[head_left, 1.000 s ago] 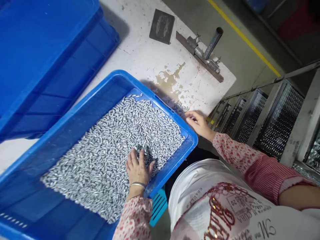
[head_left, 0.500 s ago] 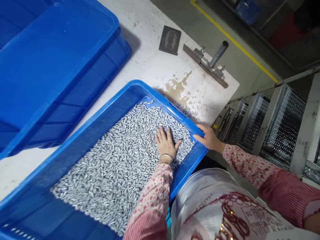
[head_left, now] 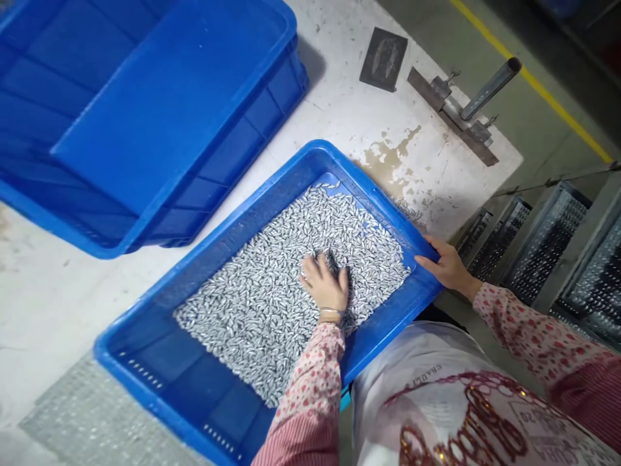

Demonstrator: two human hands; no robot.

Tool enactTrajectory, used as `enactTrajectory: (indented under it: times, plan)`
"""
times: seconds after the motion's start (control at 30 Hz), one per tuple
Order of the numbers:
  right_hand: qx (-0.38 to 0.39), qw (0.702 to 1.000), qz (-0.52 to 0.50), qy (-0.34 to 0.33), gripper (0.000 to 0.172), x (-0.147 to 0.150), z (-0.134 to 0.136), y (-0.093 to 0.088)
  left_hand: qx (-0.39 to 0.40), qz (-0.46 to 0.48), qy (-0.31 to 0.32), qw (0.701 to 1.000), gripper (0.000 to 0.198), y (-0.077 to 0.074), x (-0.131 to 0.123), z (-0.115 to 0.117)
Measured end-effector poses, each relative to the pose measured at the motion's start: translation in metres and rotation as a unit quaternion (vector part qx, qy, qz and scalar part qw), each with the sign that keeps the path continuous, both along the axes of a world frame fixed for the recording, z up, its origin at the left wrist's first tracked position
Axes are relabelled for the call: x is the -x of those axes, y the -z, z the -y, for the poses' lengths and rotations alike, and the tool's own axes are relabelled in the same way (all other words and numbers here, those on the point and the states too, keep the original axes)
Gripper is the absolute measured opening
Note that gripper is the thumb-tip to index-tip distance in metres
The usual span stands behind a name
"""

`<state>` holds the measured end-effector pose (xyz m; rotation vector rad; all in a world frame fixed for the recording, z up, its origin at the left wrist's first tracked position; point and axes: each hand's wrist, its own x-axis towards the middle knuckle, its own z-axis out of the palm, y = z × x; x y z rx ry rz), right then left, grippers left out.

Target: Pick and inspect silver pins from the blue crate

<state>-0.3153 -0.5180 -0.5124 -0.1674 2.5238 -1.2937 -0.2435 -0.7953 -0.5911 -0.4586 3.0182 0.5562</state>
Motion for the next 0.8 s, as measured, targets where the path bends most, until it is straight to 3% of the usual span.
enactTrajectory:
  times: [0.07, 0.17, 0.37, 0.47, 0.57, 0.63, 0.8]
  plan:
    - [-0.001, 1.0, 0.0, -0.002, 0.035, -0.001, 0.0, 0.0, 0.04, 0.016, -0.117, 0.992, 0.078, 0.006, 0.0, 0.027]
    - [-0.005, 1.0, -0.005, 0.002, 0.038, -0.002, -0.001, 0.001, 0.057, 0.028, -0.179, 0.982, 0.085, 0.015, 0.014, 0.046]
    - [-0.023, 1.0, 0.001, -0.002, 0.042, -0.003, -0.004, 0.004, 0.044, 0.003, -0.124, 0.991, 0.085, 0.018, 0.067, 0.021]
    - [-0.036, 0.999, -0.003, -0.004, 0.042, -0.003, -0.004, 0.005, 0.017, -0.042, -0.109, 0.993, 0.07, 0.01, 0.086, 0.016]
    - [-0.034, 0.999, 0.002, -0.004, 0.041, -0.004, -0.004, 0.004, 0.003, -0.051, -0.161, 0.986, 0.044, 0.004, 0.098, 0.034]
    - [-0.031, 0.999, 0.006, 0.002, 0.041, -0.004, -0.003, 0.004, 0.004, -0.027, -0.19, 0.981, 0.037, 0.003, 0.106, 0.053]
    - [-0.031, 0.999, 0.012, 0.008, 0.041, -0.004, -0.003, 0.003, 0.036, 0.013, -0.159, 0.987, 0.036, 0.007, 0.118, 0.09]
